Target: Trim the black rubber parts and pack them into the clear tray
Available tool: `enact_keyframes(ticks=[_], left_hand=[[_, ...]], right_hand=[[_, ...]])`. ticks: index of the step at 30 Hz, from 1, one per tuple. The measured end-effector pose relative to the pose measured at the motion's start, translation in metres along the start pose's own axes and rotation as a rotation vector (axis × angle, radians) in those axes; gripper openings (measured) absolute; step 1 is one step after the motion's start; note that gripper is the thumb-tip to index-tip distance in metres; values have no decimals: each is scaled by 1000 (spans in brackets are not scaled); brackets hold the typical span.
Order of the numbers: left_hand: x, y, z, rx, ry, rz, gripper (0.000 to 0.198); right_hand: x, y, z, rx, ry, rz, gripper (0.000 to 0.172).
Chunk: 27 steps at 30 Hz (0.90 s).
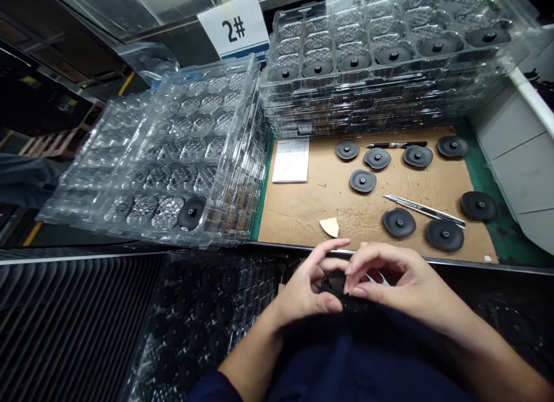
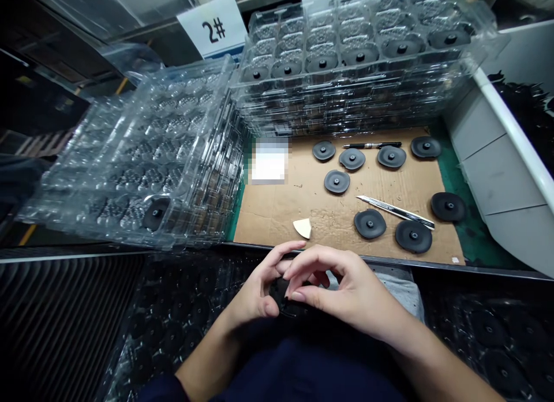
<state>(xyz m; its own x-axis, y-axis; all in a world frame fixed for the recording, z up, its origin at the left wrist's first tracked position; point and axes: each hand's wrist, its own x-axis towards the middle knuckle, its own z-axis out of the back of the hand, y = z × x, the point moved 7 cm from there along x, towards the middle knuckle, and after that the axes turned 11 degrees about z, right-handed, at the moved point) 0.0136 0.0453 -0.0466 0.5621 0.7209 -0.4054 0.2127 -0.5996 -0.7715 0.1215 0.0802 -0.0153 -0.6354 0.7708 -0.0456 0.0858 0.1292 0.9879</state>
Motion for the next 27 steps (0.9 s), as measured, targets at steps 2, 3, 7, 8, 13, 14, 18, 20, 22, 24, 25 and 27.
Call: enact_keyframes(ticks=[2, 3, 7, 8, 13, 14, 18, 20, 22, 24, 25, 27], left_hand=[[1, 2, -2, -29, 27, 28, 92], [1, 2, -3, -41, 34, 35, 92], [1, 4, -4, -77, 52, 55, 94], [1, 6, -4, -87, 53, 63, 95], [2, 12, -4, -113, 35, 87, 97], [3, 12, -3, -110, 28, 85, 97], [4, 14, 0, -89, -19, 83, 96], [3, 14, 1, -82, -30, 87, 96], [2, 13, 2, -77, -26, 80, 94], [3, 13, 2, -64, -24, 49, 94], [4, 13, 3, -45, -33, 33, 93], [6, 14, 6, 14, -68, 20, 87]], right_hand=[[0, -2, -3, 50, -8, -10, 14], [0, -4, -4, 73, -11, -15, 14], [-1, -7, -8, 162, -19, -20, 13], [-1, -7, -8, 180, -21, -19, 13], [-3, -8, -13, 265, -24, -2, 12], [-3, -9, -13, 280, -32, 4, 14], [-5, -17, -11, 329, -96, 12, 18], [-7, -23, -7, 371, -163, 16, 17], [-9, -29, -1, 392, -245, 12, 15], [-12, -34, 5, 371, -310, -12, 16], [-14, -36, 8, 339, -340, -27, 18], [-16, -39, 16, 231, -396, -34, 18]])
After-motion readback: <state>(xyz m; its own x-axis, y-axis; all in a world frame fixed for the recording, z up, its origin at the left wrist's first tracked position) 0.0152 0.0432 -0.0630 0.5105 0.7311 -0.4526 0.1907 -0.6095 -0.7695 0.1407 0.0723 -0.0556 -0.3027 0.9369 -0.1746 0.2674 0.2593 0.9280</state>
